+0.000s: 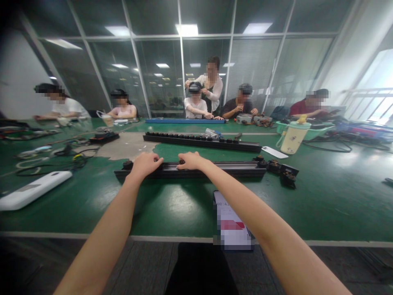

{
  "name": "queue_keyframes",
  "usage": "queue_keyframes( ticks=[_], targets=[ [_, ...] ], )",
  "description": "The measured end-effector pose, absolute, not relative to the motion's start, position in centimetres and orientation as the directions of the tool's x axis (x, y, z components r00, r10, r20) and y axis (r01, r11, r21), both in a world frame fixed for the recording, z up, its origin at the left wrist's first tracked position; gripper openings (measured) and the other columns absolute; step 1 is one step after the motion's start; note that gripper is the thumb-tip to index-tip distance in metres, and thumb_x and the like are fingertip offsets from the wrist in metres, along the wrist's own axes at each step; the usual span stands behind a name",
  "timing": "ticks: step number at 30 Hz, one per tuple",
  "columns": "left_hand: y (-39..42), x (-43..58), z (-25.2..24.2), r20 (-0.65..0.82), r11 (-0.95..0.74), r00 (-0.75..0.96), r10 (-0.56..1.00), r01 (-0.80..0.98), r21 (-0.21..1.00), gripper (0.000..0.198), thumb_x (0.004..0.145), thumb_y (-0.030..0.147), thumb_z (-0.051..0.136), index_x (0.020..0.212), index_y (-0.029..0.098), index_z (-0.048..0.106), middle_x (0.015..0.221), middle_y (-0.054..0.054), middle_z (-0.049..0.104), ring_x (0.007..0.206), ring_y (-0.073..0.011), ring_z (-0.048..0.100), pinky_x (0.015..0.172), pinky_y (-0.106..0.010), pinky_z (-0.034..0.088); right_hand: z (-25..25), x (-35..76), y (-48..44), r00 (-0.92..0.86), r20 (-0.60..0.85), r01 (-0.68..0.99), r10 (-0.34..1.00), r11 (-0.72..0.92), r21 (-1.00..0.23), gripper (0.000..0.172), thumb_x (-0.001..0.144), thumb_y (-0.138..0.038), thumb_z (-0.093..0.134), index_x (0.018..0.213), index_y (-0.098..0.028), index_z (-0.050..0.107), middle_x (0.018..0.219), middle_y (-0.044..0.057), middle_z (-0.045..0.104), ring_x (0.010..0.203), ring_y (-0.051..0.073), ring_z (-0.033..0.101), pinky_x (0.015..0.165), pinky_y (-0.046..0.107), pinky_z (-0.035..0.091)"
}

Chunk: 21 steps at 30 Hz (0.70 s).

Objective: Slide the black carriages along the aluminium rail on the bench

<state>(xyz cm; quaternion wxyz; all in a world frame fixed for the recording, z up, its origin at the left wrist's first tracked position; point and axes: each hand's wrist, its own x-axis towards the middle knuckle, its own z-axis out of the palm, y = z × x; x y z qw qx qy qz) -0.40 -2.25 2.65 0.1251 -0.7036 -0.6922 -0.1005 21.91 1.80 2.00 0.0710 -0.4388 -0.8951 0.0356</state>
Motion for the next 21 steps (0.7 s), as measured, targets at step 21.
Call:
queue_keyframes(
  ticks=[21],
  targets=[
    [-1.95, -0.59, 2.49, 0.322, -0.017, 0.032, 0.946, 0.999, -0.048, 0.048, 0.096, 0.052, 0.043, 0.1, 0.023, 0.081, 0.104, -0.013, 0.078, 0.106, -0.0315, 0.069, 0.085, -0.037, 0.052, 2.86, 22.27, 1.14, -0.625, 0.09, 0.768, 0.775, 0.631, -0.106, 0.031, 0.093, -0.048, 0.063, 0.109, -0.021, 0.064, 0.115, 0.008, 0.075, 0.099, 0.023, 0.067, 0.07, 0.027, 0.038]
  ],
)
